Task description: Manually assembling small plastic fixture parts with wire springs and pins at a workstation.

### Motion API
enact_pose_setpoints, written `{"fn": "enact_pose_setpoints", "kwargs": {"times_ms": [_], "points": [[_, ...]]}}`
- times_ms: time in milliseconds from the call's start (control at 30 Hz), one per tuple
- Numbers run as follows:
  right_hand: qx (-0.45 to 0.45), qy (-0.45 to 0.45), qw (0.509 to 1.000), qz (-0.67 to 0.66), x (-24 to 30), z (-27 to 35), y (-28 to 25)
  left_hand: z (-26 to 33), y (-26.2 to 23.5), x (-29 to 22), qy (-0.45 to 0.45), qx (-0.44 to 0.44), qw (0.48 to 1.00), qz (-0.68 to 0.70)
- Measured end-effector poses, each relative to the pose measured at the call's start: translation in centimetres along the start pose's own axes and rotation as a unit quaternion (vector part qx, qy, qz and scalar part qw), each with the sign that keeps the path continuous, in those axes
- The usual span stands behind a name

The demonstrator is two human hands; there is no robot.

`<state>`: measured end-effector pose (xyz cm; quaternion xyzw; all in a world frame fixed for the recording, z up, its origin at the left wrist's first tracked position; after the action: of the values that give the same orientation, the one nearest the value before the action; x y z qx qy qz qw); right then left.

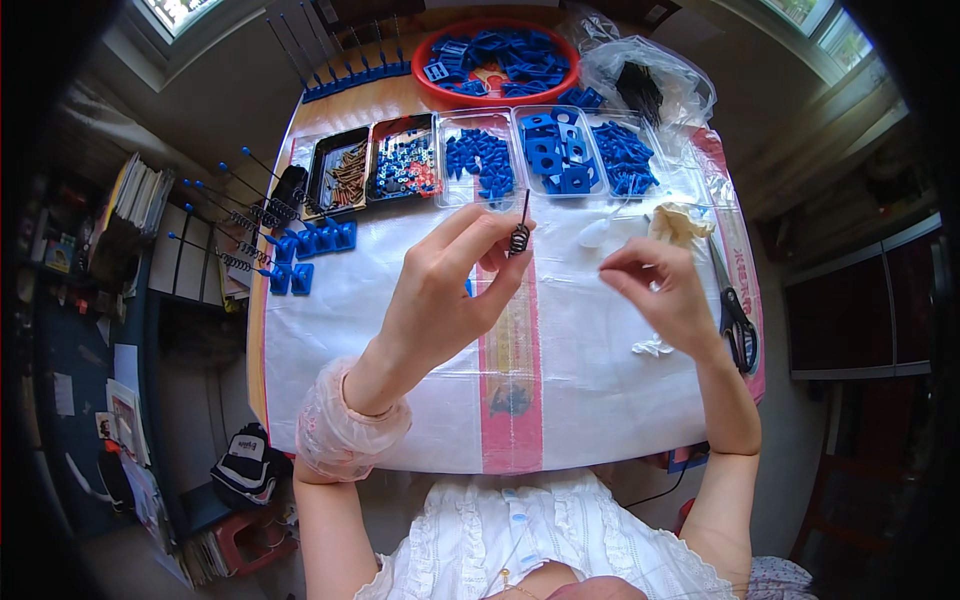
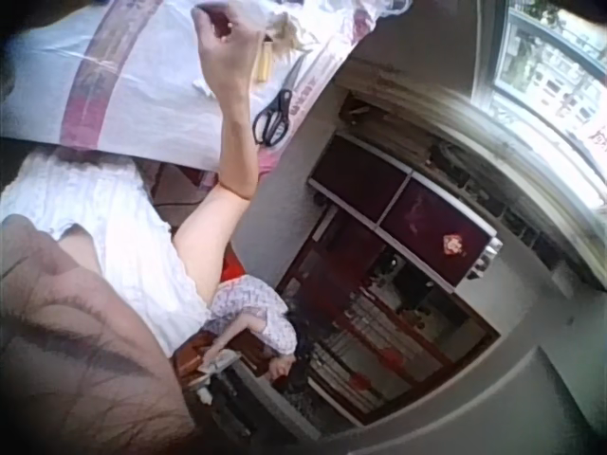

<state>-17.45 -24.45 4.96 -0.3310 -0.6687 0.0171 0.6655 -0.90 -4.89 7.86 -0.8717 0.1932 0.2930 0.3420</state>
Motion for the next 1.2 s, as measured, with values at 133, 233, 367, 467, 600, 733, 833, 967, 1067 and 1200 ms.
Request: {"fn": "enact_pose_setpoints", "kwargs": {"times_ms": [133, 233, 367, 467, 600, 733, 833, 967, 1067, 1200], "points": [[0.049, -0.056, 0.997, -0.011, 1.1, 0.2, 3.3, 0.1, 0.4, -0.4, 0.009, 0.004, 1.0, 0.002], [0.052, -0.053, 0.997, -0.031, 1.7, -0.6, 4.4, 0.2, 0.6, -0.5, 0.018, 0.0, 1.0, 0.014], [0.058, -0.081, 0.995, -0.013, 2.6, -1.0, 5.3, 0.4, 0.8, -0.7, 0.035, -0.007, 0.999, 0.031], [0.047, -0.098, 0.994, -0.023, 2.5, -1.1, 6.0, 0.5, 1.0, -0.8, 0.04, -0.003, 0.998, 0.042], [0.039, -0.096, 0.994, -0.021, 2.8, -0.9, 6.0, 0.5, 0.7, -1.0, 0.027, 0.014, 0.997, 0.075], [0.016, -0.085, 0.996, -0.031, 2.6, -0.8, 5.0, -0.1, -0.2, 0.4, -0.059, 0.038, 0.99, 0.118], [-0.003, -0.077, 0.996, -0.037, 2.7, -0.8, 4.3, 0.8, -0.3, 3.8, -0.084, 0.095, 0.991, -0.048], [-0.012, -0.078, 0.997, -0.025, 3.3, -0.9, 3.5, 2.9, 3.1, 4.7, -0.086, 0.13, 0.967, -0.201], [-0.024, -0.088, 0.996, -0.025, 3.0, -0.7, 3.0, 4.2, 4.8, 4.3, -0.073, 0.139, 0.951, -0.268], [-0.028, -0.076, 0.997, -0.02, 2.9, -0.4, 2.1, 4.6, 2.1, 2.8, -0.083, 0.109, 0.959, -0.249]]}}
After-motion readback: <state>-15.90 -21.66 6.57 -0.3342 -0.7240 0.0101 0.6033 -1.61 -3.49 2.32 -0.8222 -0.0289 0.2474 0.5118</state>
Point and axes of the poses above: each hand's wrist, its own z-axis away from the middle knuckle, its own y-axis out of the palm, x = y × z, the point moved 2 cm from there along -z, towards the middle knuckle, and after that the axes turned 2 degrees about y, right-handed, at the moved point
